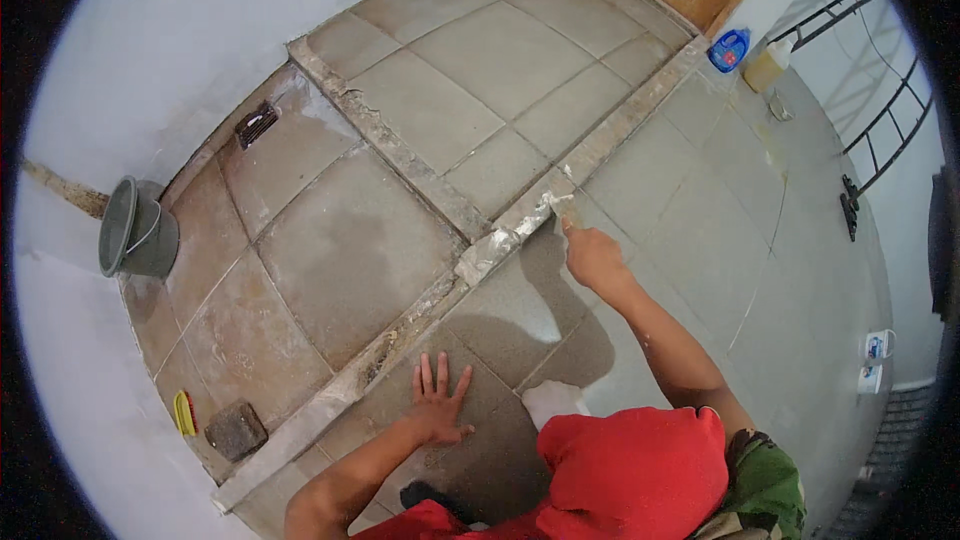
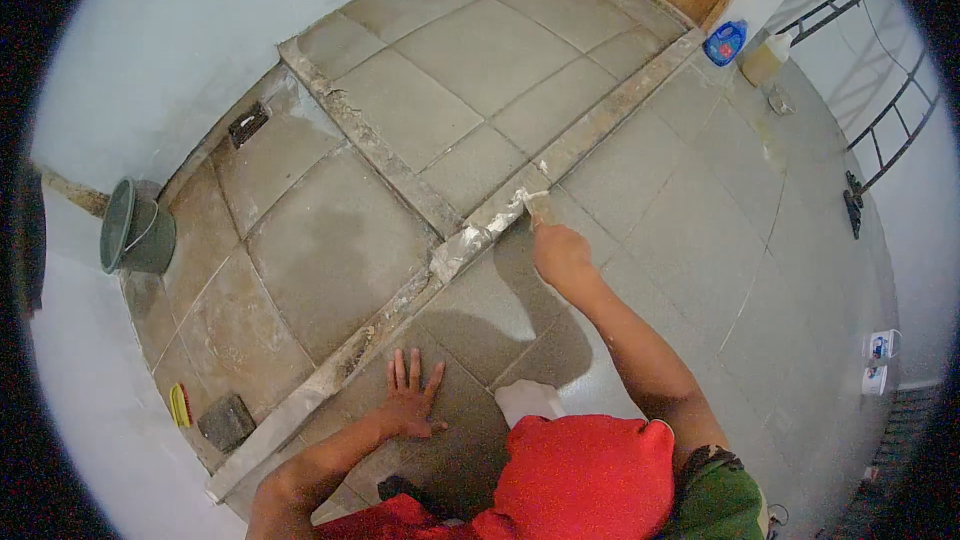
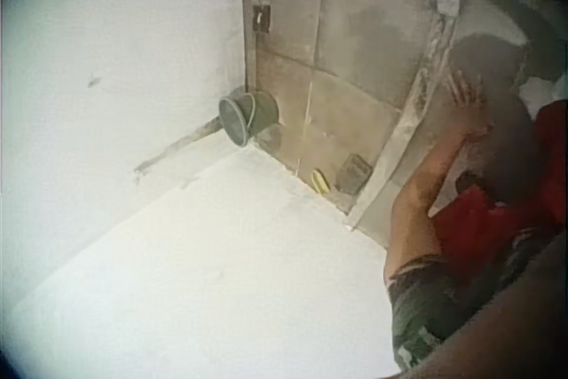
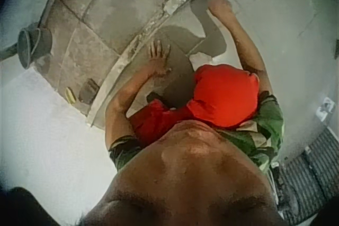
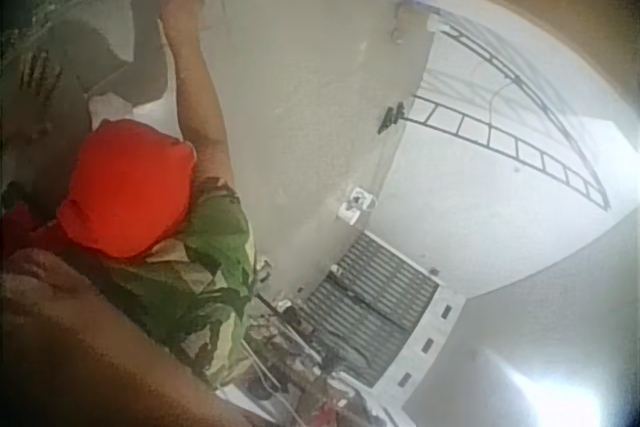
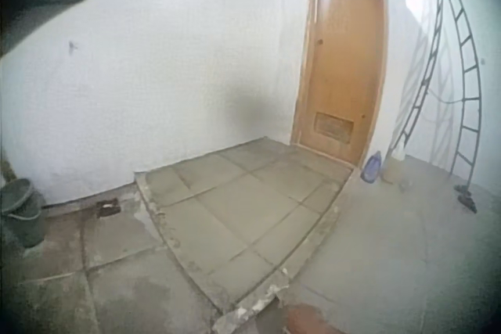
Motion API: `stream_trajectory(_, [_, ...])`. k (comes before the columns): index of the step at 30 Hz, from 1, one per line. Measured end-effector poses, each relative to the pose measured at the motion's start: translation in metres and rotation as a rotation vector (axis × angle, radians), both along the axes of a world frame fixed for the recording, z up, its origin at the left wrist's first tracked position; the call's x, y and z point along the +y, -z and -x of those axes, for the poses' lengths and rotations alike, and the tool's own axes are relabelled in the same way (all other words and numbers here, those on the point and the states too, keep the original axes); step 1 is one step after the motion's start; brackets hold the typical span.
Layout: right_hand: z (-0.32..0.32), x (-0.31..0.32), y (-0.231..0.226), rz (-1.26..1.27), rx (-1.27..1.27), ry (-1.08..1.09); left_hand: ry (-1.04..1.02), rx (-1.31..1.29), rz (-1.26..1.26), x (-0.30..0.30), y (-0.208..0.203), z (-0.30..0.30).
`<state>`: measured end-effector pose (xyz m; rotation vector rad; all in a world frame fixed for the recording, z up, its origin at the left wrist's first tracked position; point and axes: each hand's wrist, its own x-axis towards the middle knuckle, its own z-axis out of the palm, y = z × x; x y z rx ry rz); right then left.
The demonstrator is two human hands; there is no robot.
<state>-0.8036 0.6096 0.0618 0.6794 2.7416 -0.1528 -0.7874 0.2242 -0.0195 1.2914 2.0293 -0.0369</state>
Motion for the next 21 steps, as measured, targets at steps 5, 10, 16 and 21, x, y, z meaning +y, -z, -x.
stream_trajectory(5, [-0.005,-0.003,-0.007,0.03,0.051,-0.003,0.017,0.017,0.034,0.001,0.0,0.0])
stream_trajectory(10, [-0.003,0.001,-0.005,0.04,0.078,0.023,0.013,0.051,0.039,0.001,0.006,-0.004])
stream_trajectory(16, [-0.005,-0.003,-0.003,0.029,0.075,0.013,0.019,0.06,0.028,0.0,0.008,-0.004])
stream_trajectory(21, [-0.006,-0.005,-0.003,0.033,0.021,0.01,0.024,0.045,0.044,0.003,0.002,-0.004])
